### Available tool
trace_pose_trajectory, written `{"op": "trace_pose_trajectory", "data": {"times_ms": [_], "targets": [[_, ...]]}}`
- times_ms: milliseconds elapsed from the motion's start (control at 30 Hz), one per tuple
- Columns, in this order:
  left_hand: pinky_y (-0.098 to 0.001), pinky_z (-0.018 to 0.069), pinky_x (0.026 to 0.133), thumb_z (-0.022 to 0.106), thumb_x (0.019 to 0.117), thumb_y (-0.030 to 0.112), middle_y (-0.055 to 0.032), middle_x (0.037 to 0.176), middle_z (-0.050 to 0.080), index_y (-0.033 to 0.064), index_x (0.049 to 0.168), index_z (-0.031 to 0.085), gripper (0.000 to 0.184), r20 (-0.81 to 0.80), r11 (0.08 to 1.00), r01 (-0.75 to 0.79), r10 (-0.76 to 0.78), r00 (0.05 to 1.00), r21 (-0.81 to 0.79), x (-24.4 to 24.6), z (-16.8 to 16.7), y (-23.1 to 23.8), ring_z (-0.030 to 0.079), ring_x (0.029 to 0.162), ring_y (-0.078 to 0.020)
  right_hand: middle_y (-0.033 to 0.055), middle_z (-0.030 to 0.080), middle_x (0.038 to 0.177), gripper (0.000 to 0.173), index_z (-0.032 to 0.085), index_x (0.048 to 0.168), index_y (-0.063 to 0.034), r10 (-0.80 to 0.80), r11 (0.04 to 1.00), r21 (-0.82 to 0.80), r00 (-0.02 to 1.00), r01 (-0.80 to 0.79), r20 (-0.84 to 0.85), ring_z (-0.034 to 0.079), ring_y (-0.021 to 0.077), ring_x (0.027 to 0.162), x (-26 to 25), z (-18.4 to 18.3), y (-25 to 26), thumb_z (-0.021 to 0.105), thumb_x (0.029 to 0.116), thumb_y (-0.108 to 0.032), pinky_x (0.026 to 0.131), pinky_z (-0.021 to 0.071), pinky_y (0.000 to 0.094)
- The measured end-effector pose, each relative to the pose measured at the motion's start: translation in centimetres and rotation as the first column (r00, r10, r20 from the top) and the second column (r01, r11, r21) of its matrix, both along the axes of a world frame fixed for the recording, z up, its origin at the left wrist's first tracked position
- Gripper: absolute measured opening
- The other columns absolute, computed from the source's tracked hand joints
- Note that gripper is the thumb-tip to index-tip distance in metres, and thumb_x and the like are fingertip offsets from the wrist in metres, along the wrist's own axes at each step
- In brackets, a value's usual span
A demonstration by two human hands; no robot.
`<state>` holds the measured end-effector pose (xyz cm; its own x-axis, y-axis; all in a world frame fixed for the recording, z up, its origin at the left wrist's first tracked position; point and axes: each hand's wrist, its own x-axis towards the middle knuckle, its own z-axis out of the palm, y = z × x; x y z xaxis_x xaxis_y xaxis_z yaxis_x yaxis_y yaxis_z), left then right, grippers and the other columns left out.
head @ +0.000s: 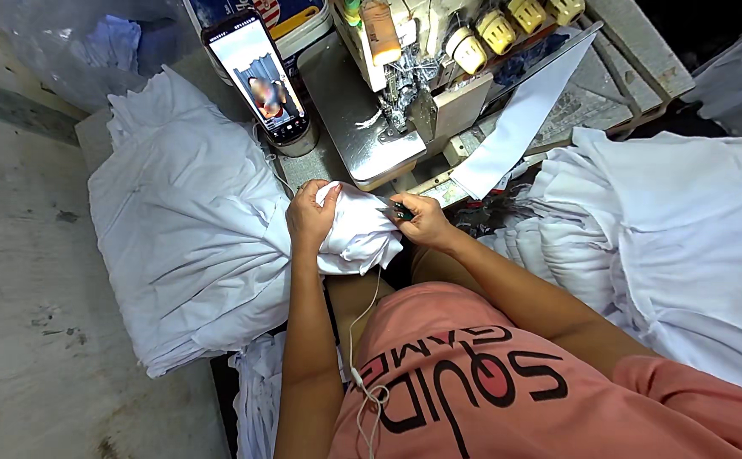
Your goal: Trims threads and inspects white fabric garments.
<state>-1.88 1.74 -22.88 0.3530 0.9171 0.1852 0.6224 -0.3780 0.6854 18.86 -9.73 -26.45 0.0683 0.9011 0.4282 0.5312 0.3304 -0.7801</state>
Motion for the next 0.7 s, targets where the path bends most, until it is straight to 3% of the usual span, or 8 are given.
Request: {"op": "trace_pose_trajectory", "data": {"times_ms": [700], "targets": [[-0.0549,0.0512,0.090,0.067,0.0987,0.030,-0.0183,0.106,0.073,-0.0003,0.108,0.073,0.032,-0.020,1.000,-0.001,0.001,1.000,0.004,0.02,0.05,0.03,0.069,0.101,-0.0318,0.0169,0.074,0.091,0.019,0.072,0.103,0.0054,-0.015,1.000,0.014,1.000,0.015,0.013,0.071,0.0236,0.080,-0.07,0.06,0.01,0.062,0.0895,-0.004,0.073,0.0576,0.0407]]}}
